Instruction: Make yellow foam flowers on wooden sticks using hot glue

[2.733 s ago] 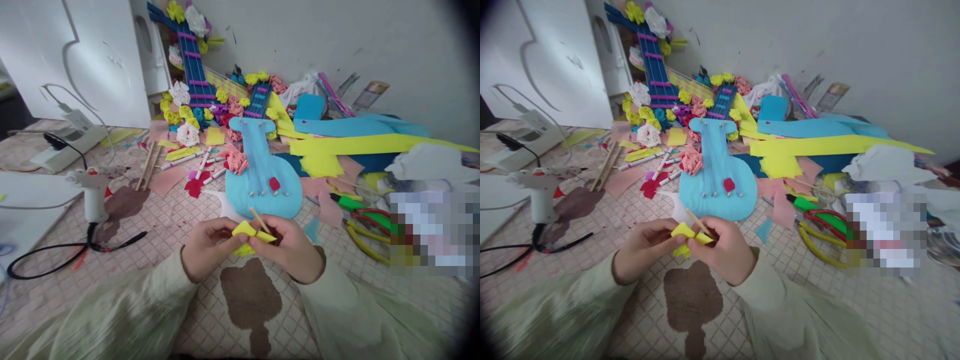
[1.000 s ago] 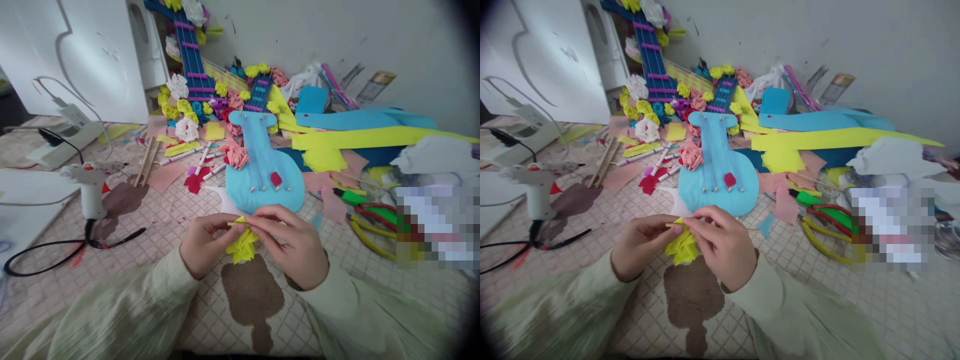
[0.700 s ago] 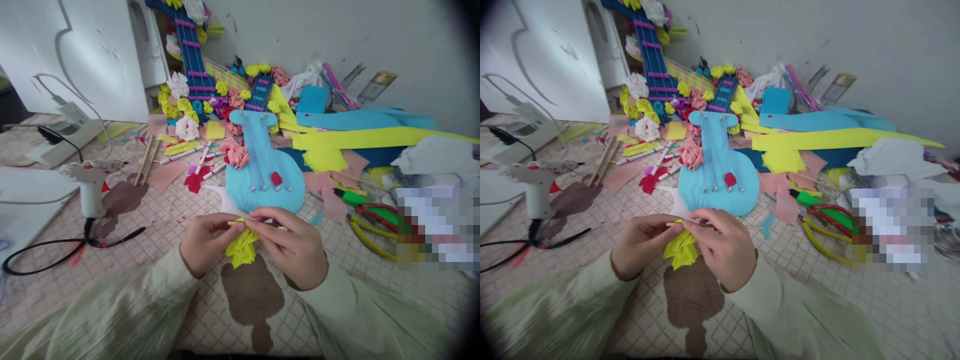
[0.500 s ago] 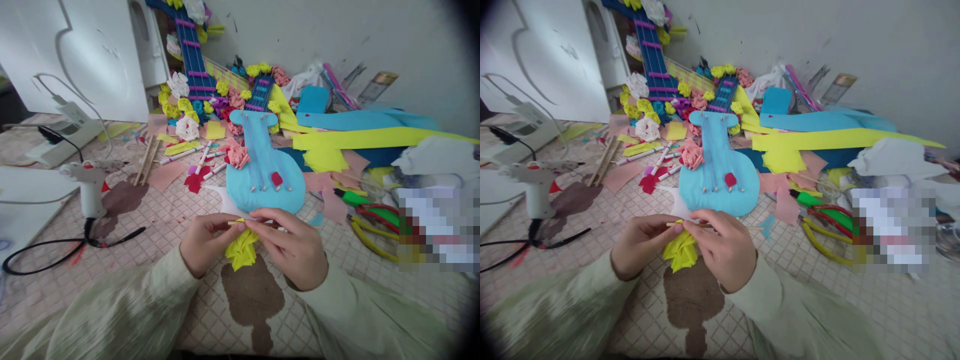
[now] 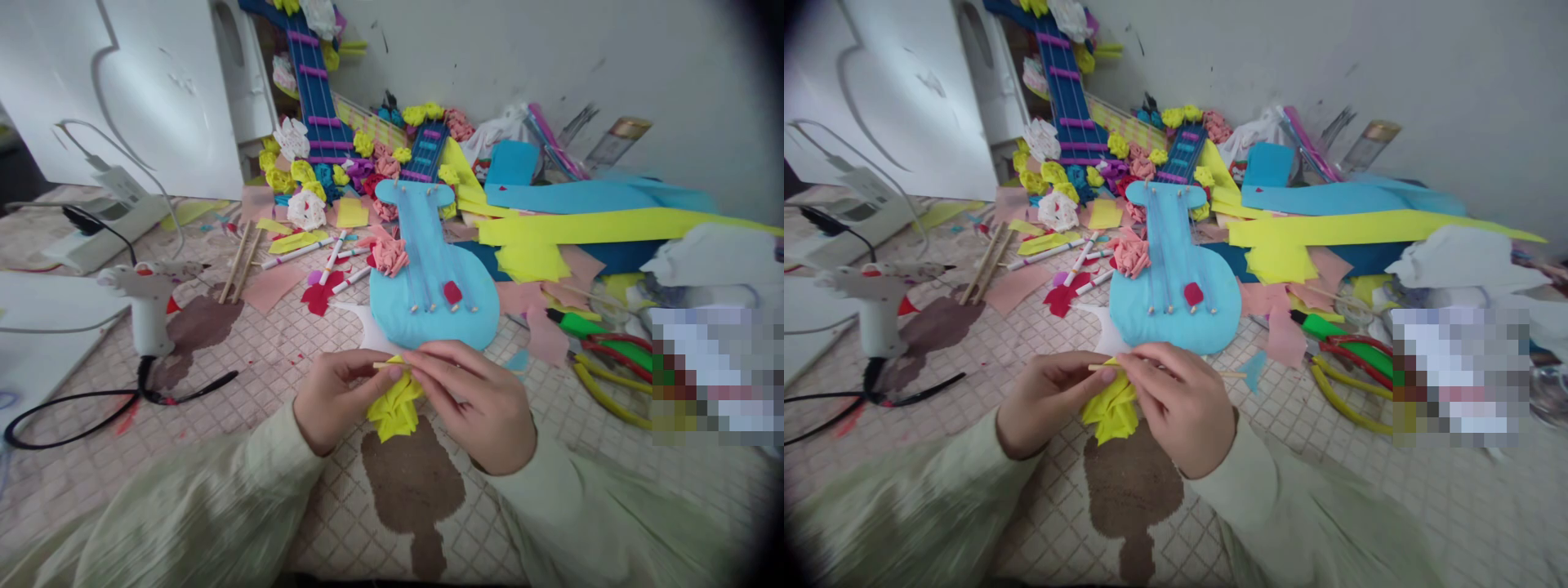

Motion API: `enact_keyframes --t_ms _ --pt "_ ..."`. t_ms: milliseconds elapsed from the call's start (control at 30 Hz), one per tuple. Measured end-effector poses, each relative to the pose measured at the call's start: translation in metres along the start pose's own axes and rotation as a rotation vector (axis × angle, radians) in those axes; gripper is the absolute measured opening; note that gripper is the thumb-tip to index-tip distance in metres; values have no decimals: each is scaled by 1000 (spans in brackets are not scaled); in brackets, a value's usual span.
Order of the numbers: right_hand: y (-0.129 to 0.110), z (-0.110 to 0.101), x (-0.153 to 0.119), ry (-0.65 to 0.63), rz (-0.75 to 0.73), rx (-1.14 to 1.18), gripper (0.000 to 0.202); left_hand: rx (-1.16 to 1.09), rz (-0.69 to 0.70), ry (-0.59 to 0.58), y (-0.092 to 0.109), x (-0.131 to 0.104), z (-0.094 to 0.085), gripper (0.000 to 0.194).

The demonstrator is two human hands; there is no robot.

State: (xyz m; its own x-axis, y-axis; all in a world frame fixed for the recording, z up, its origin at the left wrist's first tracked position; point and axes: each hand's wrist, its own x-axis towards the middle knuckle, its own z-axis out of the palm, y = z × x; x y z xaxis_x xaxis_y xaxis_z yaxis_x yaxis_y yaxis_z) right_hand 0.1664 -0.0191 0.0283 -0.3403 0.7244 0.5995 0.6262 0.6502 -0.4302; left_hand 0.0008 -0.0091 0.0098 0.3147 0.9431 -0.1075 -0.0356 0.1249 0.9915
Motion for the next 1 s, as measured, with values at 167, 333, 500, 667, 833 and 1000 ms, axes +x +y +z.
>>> enact_keyframes --t_ms 167,333,500,667,833,1000 --pt "3 1 -3 -52 -9 38 32 140 60 22 -1 -1 -2 24" --pt "2 0 -3 -43 -25 62 33 139 43 16 1 -1 0 24" --pt "1 -1 -2 -34 -13 99 34 80 26 8 9 -2 2 23" --pt "0 0 -1 -13 -28 83 28 56 6 12 12 -3 2 20" --pt "1 0 -2 -25 -48 32 26 -100 -66 -39 8 0 3 20" --pt "-1 -1 -3 -43 -83 -77 25 -198 -146 -25 9 2 3 19"
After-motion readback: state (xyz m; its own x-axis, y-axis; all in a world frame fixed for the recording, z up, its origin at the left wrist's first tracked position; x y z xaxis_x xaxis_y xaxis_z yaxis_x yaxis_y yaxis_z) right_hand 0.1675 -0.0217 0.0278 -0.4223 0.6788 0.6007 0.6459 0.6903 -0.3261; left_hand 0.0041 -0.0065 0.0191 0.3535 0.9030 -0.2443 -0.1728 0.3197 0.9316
